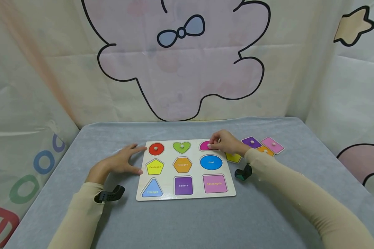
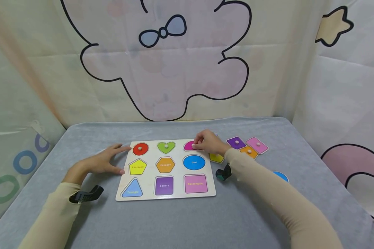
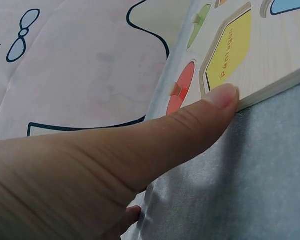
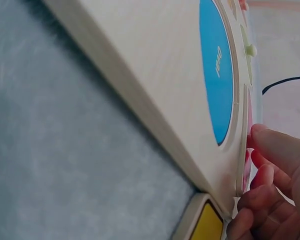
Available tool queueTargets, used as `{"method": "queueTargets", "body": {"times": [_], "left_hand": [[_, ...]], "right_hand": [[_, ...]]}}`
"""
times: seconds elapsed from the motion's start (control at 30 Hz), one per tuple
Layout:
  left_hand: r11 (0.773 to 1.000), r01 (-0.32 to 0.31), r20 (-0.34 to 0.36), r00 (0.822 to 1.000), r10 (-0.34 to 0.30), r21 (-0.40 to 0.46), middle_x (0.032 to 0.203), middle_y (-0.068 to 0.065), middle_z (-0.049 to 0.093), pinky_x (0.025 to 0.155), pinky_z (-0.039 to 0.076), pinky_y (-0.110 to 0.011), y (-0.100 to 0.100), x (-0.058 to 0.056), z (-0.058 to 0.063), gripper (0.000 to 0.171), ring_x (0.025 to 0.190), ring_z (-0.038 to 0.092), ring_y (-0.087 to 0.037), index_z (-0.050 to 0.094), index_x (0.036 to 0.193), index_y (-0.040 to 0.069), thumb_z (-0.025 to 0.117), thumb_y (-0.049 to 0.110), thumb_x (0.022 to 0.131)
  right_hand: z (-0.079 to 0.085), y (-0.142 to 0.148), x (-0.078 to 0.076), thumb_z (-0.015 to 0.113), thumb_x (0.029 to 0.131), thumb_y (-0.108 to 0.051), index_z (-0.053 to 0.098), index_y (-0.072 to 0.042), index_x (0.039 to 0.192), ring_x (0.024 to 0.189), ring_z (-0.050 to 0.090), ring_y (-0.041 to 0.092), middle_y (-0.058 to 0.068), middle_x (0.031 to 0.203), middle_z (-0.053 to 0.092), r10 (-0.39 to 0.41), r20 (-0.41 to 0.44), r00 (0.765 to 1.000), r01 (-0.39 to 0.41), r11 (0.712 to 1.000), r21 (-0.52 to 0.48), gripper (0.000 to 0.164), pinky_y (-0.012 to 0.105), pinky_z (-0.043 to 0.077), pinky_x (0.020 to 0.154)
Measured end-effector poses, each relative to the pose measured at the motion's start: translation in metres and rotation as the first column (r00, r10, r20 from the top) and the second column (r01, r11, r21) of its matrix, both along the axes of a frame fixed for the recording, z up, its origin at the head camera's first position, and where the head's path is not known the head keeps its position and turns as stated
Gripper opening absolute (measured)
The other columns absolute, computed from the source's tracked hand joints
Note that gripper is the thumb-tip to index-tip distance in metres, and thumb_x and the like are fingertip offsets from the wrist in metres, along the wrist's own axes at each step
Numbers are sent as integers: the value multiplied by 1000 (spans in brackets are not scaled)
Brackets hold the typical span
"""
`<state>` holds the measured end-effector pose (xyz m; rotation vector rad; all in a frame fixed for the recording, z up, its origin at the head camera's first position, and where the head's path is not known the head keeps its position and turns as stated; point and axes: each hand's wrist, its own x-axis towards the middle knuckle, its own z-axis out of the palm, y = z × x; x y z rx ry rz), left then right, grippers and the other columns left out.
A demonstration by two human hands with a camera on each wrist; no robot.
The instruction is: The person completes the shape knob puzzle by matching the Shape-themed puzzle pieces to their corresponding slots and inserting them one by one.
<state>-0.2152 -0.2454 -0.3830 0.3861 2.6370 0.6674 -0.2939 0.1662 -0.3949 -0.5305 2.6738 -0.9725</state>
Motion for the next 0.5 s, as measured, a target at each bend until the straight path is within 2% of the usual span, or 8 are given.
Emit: {"method": "queueTargets", "body": {"times": [0.17, 0.37, 0.5], "left_hand": [[1000, -6, 5, 1000, 6, 2, 166, -29, 11, 114, 23, -77, -3, -2, -2, 97, 150, 14, -54, 34, 158, 20, 86, 41, 79], [1000, 5, -1, 1000, -5, 4, 165, -30, 12, 114, 23, -77, -3, -2, -5, 97, 149, 14, -55, 34, 158, 20, 86, 40, 79], [1000, 1, -6, 1000, -1, -1, 165, -30, 13, 114, 24, -77, -2, -1, -4, 96, 149, 15, -55, 35, 158, 20, 86, 40, 79]], "right_hand": [[2, 1, 0, 74, 93, -25, 72, -6, 99, 85, 50, 20, 5, 82, 56, 14, -11, 1000, -14, 1000, -2, 19, 23, 45, 64], [7, 21, 6, 73, 94, -23, 73, -5, 106, 82, 51, 20, 6, 85, 58, 31, -34, 999, -31, 1000, -3, 21, 23, 49, 60], [12, 34, 11, 72, 94, -20, 73, -4, 107, 84, 53, 21, 6, 89, 63, 45, -36, 998, -45, 999, -4, 21, 25, 50, 66]]}}
